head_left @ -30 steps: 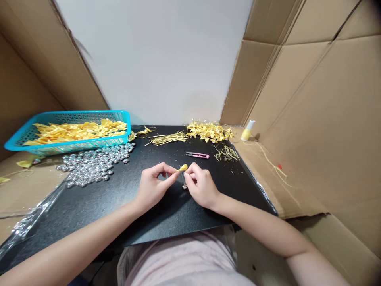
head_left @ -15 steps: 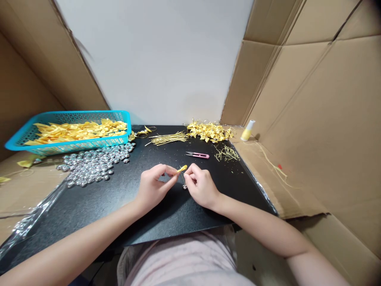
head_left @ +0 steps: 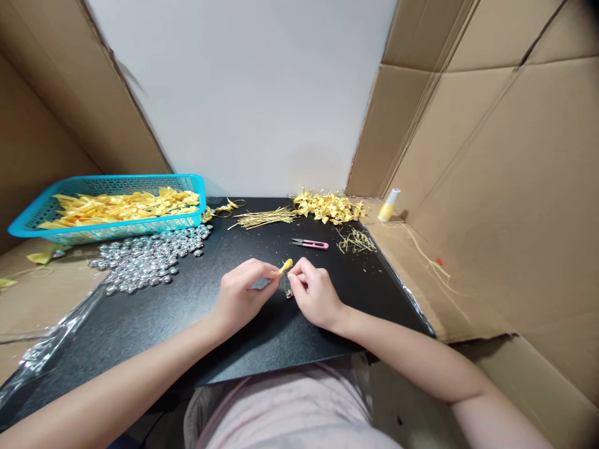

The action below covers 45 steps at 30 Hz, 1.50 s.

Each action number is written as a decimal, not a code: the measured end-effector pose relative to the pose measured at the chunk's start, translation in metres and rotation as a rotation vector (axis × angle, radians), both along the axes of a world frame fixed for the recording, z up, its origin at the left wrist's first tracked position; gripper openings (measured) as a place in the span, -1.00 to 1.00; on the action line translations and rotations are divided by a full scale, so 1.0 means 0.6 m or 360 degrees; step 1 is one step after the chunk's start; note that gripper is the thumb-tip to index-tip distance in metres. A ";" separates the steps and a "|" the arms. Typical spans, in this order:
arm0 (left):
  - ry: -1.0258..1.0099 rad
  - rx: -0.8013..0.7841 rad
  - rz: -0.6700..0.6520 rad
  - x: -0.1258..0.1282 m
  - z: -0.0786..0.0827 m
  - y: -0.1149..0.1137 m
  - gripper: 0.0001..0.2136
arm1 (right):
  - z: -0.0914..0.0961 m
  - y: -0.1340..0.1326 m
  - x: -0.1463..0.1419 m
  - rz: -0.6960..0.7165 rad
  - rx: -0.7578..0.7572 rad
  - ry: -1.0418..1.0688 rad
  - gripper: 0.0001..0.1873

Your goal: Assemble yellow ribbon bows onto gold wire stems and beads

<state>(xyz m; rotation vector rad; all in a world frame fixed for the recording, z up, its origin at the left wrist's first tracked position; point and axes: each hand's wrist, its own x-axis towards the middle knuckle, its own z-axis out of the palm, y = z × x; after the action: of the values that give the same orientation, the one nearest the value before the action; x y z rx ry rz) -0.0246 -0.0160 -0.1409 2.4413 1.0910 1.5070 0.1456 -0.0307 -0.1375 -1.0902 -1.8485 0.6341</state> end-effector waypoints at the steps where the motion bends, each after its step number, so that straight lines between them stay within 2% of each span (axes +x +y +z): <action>1: 0.0012 0.0022 -0.0019 0.002 0.001 -0.001 -0.89 | -0.001 0.000 -0.001 0.0005 0.0004 0.0007 -0.86; 9: -0.0077 0.0007 -0.0042 0.003 0.008 -0.005 -0.89 | 0.002 -0.001 0.006 0.0105 -0.0041 0.0135 -0.91; 11: -0.0110 -0.0054 -0.0018 -0.002 0.011 -0.003 -0.90 | 0.012 0.003 0.018 0.0093 0.0056 0.0112 -0.91; 13: -0.0125 -0.0111 -0.0020 -0.007 0.013 -0.001 -0.92 | 0.023 0.010 0.032 0.0081 0.0245 0.0059 -0.81; 16: -0.0116 -0.0154 -0.0087 -0.013 0.015 0.003 -0.95 | 0.031 0.027 0.048 0.0245 0.0418 -0.0054 -0.67; 19: -0.0089 -0.0152 -0.0158 -0.016 0.016 0.006 -0.96 | 0.027 0.042 0.052 0.0438 0.0401 -0.0037 -0.71; 22: -0.0031 -0.0139 -0.0270 -0.015 0.017 0.006 -0.95 | 0.018 0.048 0.046 0.0465 0.0319 0.0075 -0.75; 26: 0.0023 -0.0081 -0.0380 -0.012 0.020 0.003 -0.91 | 0.013 0.047 0.038 0.0318 0.0152 0.0165 -0.66; 34: 0.0172 0.0143 -0.0381 -0.011 0.015 0.014 -0.91 | 0.013 0.056 0.036 0.0499 -0.0400 0.0253 -0.77; 38: 0.0218 0.0142 -0.0358 -0.012 0.018 0.017 -0.91 | 0.012 0.060 0.024 0.0523 -0.0613 0.0518 -0.79; 41: 0.0245 0.0009 -0.0380 -0.011 0.023 0.014 -0.88 | 0.030 0.075 0.019 0.0460 -0.0691 0.0857 -0.76; 45: 0.0256 -0.0261 -0.0488 -0.009 0.025 0.012 -0.86 | 0.083 0.115 0.019 0.0386 -0.0750 0.1155 -0.77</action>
<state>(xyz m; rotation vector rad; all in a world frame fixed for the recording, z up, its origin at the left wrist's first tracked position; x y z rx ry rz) -0.0302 -0.0090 -0.1256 2.5061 0.7787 1.1045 0.1571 0.0382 -0.0878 -0.7602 -1.2192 1.4449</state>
